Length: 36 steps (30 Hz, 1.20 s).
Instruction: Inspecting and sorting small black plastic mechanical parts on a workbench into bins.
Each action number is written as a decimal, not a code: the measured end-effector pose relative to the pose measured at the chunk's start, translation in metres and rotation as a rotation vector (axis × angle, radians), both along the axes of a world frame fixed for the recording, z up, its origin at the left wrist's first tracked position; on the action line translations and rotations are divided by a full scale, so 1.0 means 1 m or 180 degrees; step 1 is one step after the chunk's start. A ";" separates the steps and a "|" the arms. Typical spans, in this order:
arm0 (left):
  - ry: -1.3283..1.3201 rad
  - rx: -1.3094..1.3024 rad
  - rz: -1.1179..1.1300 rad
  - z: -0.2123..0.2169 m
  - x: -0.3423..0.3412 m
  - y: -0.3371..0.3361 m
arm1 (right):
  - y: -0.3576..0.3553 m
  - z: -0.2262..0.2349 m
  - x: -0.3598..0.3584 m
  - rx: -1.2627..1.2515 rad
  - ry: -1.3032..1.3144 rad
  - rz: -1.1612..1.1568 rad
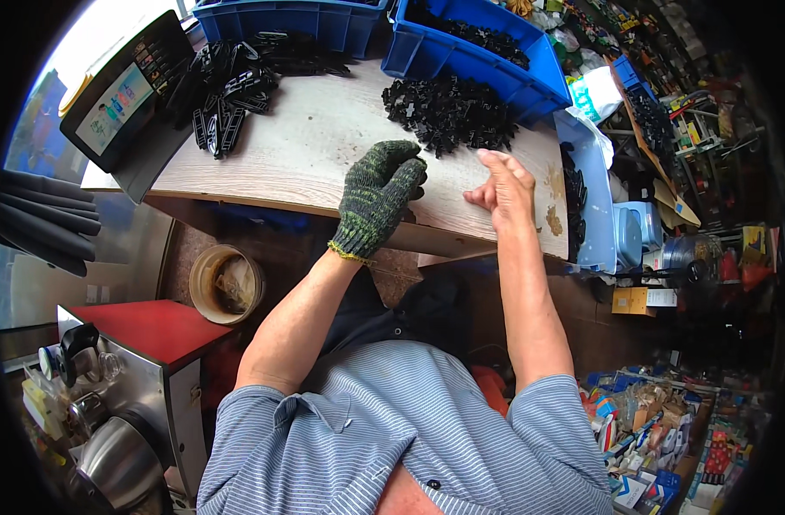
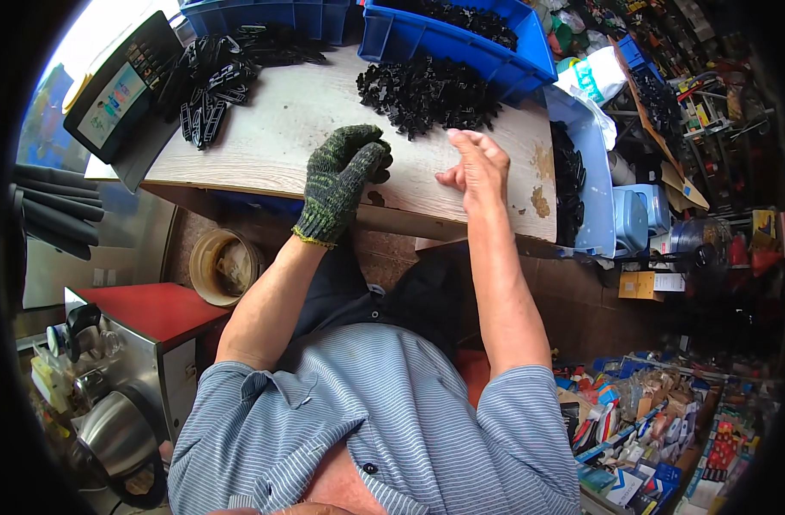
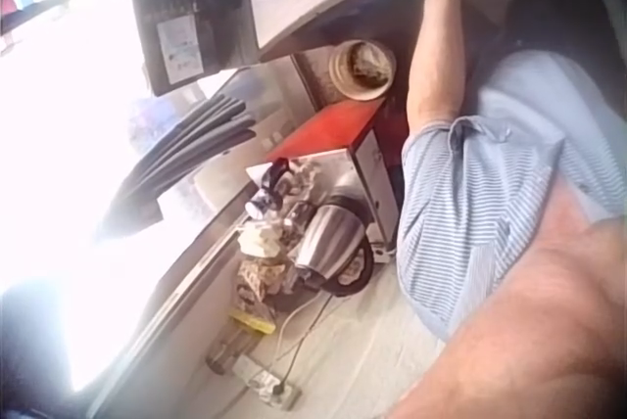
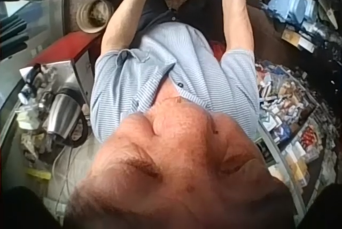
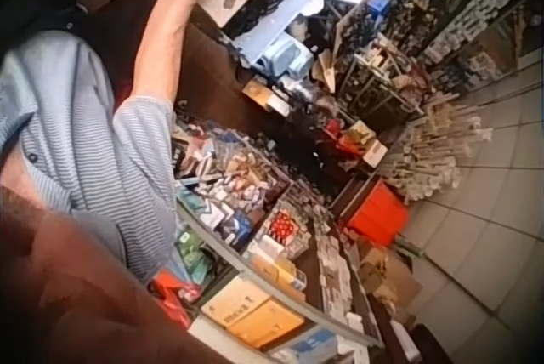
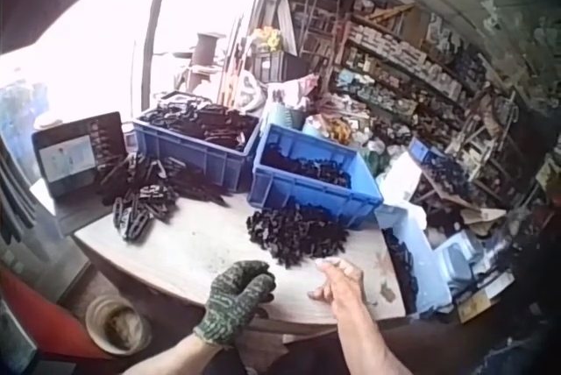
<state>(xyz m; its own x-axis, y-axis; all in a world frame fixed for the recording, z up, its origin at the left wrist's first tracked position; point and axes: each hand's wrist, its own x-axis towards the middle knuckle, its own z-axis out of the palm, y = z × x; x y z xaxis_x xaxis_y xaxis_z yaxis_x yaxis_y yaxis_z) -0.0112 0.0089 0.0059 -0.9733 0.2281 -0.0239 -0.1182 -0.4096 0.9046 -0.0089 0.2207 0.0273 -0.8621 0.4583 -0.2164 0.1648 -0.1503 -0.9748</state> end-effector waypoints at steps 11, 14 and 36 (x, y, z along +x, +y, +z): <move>0.0313 -0.0277 0.0023 -0.007 0.003 0.000 | -0.038 0.009 -0.031 0.1325 -0.0637 0.0584; 0.0295 -0.0335 -0.0002 -0.002 0.004 -0.001 | -0.039 0.007 -0.035 0.1601 -0.0682 0.0626; 0.0892 -0.1823 -0.0330 -0.002 -0.050 0.017 | -0.031 -0.007 -0.010 0.1279 0.0055 0.1418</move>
